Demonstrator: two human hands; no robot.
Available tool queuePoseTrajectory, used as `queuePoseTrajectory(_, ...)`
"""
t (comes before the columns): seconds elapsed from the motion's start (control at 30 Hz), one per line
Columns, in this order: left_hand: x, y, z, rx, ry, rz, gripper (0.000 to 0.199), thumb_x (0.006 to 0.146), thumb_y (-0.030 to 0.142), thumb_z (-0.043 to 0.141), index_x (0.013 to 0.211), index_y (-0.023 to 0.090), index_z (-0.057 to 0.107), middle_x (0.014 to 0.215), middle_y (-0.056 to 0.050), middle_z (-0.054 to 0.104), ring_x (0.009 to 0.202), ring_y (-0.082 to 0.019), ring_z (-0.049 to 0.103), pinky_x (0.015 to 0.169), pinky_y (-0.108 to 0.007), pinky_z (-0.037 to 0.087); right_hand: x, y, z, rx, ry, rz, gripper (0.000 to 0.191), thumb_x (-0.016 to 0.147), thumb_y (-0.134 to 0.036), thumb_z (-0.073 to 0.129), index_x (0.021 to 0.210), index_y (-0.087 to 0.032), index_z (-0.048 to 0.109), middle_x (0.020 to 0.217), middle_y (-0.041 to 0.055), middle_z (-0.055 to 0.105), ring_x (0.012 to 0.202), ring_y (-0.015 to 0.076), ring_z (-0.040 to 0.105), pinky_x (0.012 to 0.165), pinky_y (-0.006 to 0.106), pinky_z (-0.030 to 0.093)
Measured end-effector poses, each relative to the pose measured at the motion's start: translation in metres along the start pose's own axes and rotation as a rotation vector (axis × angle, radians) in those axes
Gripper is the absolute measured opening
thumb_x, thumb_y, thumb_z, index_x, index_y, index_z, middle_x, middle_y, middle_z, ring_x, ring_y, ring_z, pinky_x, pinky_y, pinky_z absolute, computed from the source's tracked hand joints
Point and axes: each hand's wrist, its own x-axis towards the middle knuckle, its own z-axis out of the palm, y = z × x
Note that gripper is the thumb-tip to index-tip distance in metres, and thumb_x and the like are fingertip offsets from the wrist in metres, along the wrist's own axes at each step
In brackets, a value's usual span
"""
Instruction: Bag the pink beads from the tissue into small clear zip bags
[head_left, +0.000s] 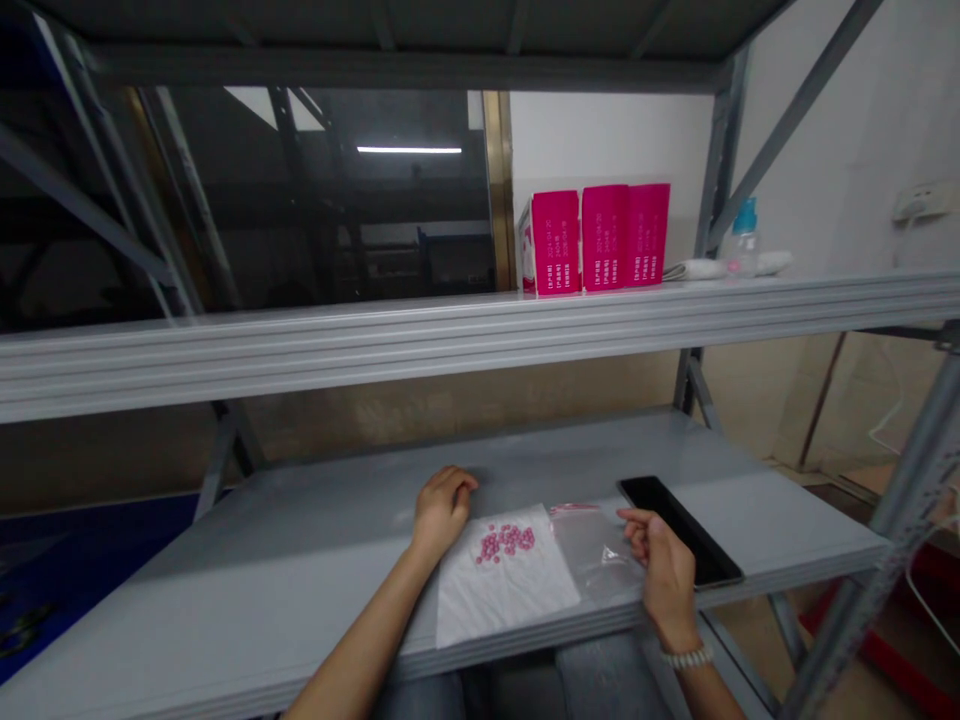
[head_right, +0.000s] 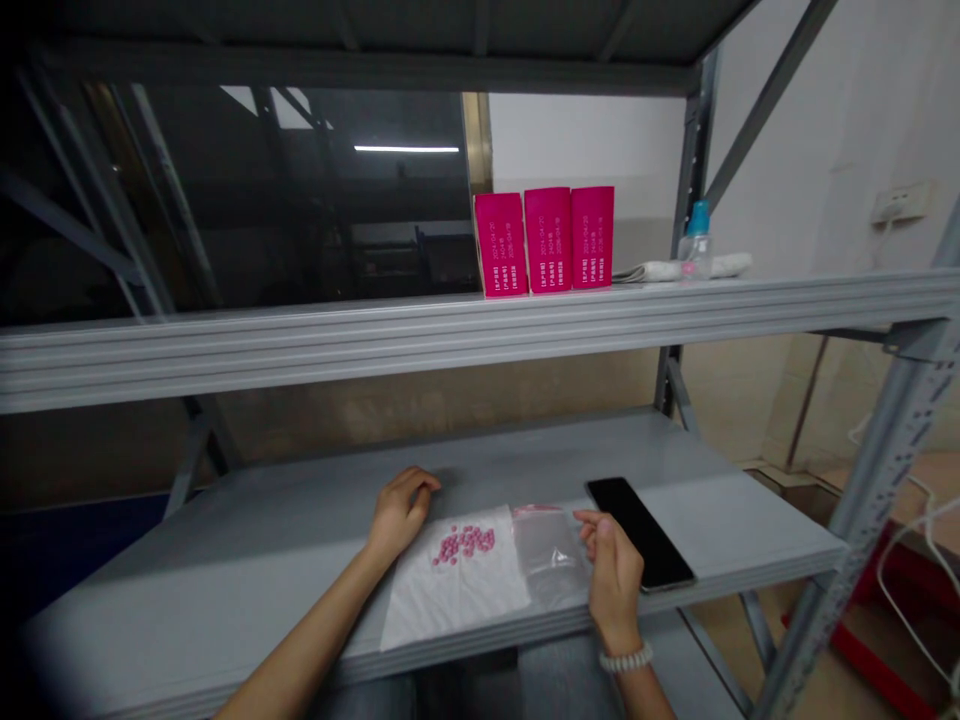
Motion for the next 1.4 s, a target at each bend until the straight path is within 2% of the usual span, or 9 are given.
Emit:
queuePoseTrajectory(0.27,-0.003,0.001,0.006,-0.029,0.015,0.004,0.026,0.077,0.011,0.042,0.070,0.021,0.065,0.073,-0.004,0.068,0.075,-0.021,0.065,0.073,-0.031,0.050,-0.002,-0.002,0.003,-0.030,0.049,-0.019,0.060,0.091,-0.064,0.038,0.082,-0.013,0.069,0.061,0.0013,0.055,0.051,0.0140,0.045,0.048,0.027,0.038)
queuePoseTrajectory(0.5,-0.005,0.008,0.008,-0.029,0.048,-0.021,0.025,0.077,0.011,0.043,0.069,0.021,0.065,0.073,-0.004,0.069,0.075,-0.021,0.065,0.075,-0.032,0.049,0.000,-0.002,0.003,-0.106,0.071,-0.019,0.064,0.089,-0.067,0.038,0.076,-0.013,0.070,0.060,0.0028,0.057,0.050,0.0151,0.050,0.048,0.027,0.040)
queuePoseTrajectory(0.73,-0.009,0.012,0.010,-0.019,0.107,-0.071,0.023,0.076,0.012,0.044,0.067,0.022,0.063,0.071,-0.003,0.069,0.073,-0.022,0.065,0.073,-0.033,0.049,-0.004,-0.002,0.006,-0.189,0.108,-0.048,0.061,0.088,-0.067,0.041,0.073,-0.016,0.071,0.062,0.0041,0.059,0.060,0.0199,0.057,0.055,0.029,0.044)
queuePoseTrajectory(0.9,-0.010,0.007,0.011,-0.013,0.142,-0.103,0.022,0.076,0.013,0.043,0.066,0.023,0.061,0.068,-0.002,0.069,0.069,-0.022,0.066,0.068,-0.032,0.049,-0.008,-0.004,0.007,-0.230,0.109,-0.066,0.057,0.092,-0.062,0.039,0.075,-0.017,0.070,0.063,0.0041,0.059,0.063,0.0206,0.058,0.058,0.030,0.044)
queuePoseTrajectory(1.07,-0.007,0.000,0.011,0.000,0.163,-0.106,0.022,0.076,0.015,0.043,0.067,0.022,0.061,0.068,-0.002,0.069,0.068,-0.022,0.066,0.067,-0.032,0.050,-0.009,-0.004,0.006,-0.247,0.077,-0.064,0.055,0.095,-0.057,0.036,0.075,-0.018,0.069,0.063,0.0041,0.059,0.061,0.0197,0.057,0.055,0.029,0.043)
queuePoseTrajectory(1.23,-0.005,-0.004,0.003,0.060,0.202,-0.101,0.022,0.077,0.015,0.044,0.067,0.023,0.062,0.069,-0.003,0.069,0.070,-0.022,0.065,0.070,-0.033,0.048,-0.008,-0.007,0.004,-0.251,0.035,-0.050,0.056,0.094,-0.058,0.036,0.073,-0.018,0.069,0.060,0.0041,0.059,0.057,0.0196,0.056,0.053,0.029,0.042)
queuePoseTrajectory(1.4,-0.007,-0.010,-0.003,0.139,0.209,-0.072,0.023,0.077,0.013,0.045,0.064,0.023,0.062,0.066,-0.002,0.066,0.069,-0.021,0.062,0.071,-0.033,0.047,-0.008,-0.008,0.001,-0.234,0.024,0.023,0.054,0.091,-0.059,0.040,0.075,-0.018,0.070,0.060,0.0039,0.062,0.056,0.0197,0.057,0.052,0.028,0.042)
